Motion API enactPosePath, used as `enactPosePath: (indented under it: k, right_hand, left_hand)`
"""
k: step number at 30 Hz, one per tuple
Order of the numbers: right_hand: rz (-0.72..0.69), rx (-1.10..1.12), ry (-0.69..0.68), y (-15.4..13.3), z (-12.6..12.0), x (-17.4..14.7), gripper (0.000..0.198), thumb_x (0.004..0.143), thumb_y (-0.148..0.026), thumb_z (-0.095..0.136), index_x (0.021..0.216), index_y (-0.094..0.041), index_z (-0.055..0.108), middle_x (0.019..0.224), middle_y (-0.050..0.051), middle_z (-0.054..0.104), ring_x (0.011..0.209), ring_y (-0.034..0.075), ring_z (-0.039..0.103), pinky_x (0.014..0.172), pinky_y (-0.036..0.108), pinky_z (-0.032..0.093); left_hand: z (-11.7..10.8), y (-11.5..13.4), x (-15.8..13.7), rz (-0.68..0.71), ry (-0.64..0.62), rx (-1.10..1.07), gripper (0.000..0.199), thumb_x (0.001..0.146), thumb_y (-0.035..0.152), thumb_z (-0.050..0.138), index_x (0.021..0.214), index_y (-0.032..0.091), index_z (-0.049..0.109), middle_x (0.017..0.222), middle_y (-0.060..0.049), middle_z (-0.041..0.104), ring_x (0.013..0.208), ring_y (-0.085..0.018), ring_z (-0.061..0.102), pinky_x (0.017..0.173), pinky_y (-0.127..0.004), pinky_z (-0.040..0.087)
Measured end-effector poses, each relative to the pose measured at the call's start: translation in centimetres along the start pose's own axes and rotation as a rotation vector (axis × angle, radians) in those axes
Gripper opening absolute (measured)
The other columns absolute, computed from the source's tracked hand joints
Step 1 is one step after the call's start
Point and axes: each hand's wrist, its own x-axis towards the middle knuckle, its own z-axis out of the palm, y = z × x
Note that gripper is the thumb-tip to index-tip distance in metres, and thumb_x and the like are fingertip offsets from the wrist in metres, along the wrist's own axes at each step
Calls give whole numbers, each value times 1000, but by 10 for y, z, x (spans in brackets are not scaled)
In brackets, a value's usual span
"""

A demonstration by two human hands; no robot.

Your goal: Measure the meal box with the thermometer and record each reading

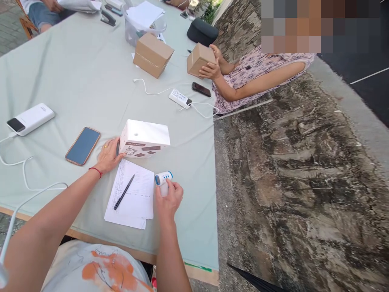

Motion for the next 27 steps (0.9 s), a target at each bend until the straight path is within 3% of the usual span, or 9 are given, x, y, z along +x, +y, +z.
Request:
enactPosePath:
  k: [3, 6, 10, 15, 17, 20, 23, 27]
  right_hand:
    - [-277, 151, -161, -27, 13, -10, 28, 95, -36, 51, 109, -20, 70, 101, 9, 57, 97, 23, 56, 87, 41, 46]
    - [-457, 119, -366, -46, 28, -17, 31, 98, -22, 44, 116, -22, 69, 94, 8, 57, 88, 21, 55, 79, 37, 45]
    - [-576, -50, -483, -53, 38, -13, 34, 96, -12, 42, 114, -23, 69, 88, 7, 57, 81, 21, 52, 74, 35, 41]
    - [-678, -56, -636, -49, 28, 6, 21, 98, -17, 46, 99, -22, 67, 87, 5, 61, 82, 21, 54, 75, 34, 39]
    - [-646, 25, -594, -48, 24, 11, 21, 98, -20, 43, 95, -21, 64, 87, 6, 63, 81, 20, 55, 74, 34, 40]
    - [-489, 228, -492, -49, 25, 15, 16, 94, -26, 47, 86, -21, 60, 76, 3, 60, 70, 18, 53, 67, 31, 41]
    - [-197, 461, -368, -57, 38, 14, 9, 81, -30, 56, 78, -22, 55, 66, -3, 54, 58, 14, 48, 60, 29, 41]
    - [176, 734, -221, -76, 68, 15, 14, 71, -35, 57, 75, -22, 53, 66, -4, 53, 57, 12, 48, 58, 27, 43]
  left_hand:
    - [1, -1, 1, -2, 11, 23, 68, 91, 49, 50, 146, 12, 33, 142, -19, 48, 136, -36, 38, 112, -53, 34]
    - [2, -1, 1, 20, 5, 49, 75, 83, 44, 60, 146, 12, 32, 142, -19, 48, 135, -37, 39, 112, -54, 33]
    - [0, 3, 0, 24, -15, 60, 88, 73, 37, 68, 148, 13, 27, 145, -19, 46, 138, -38, 37, 113, -54, 33]
    - [-2, 9, -1, -13, -29, 60, 90, 72, 34, 68, 148, 12, 26, 145, -19, 45, 138, -38, 37, 113, -54, 33]
    - [-2, 11, -1, -20, -32, 64, 90, 71, 33, 69, 148, 11, 27, 145, -19, 46, 138, -37, 37, 114, -53, 33]
    - [-2, 13, -1, -19, -38, 63, 89, 72, 33, 68, 148, 10, 27, 144, -19, 46, 138, -37, 37, 114, -53, 32]
    - [-2, 13, -1, -18, -42, 53, 88, 73, 33, 68, 148, 12, 27, 145, -19, 46, 138, -37, 37, 114, -55, 33]
    - [-3, 14, -2, -11, -46, 50, 91, 71, 34, 69, 149, 14, 25, 146, -18, 45, 139, -38, 36, 114, -55, 32]
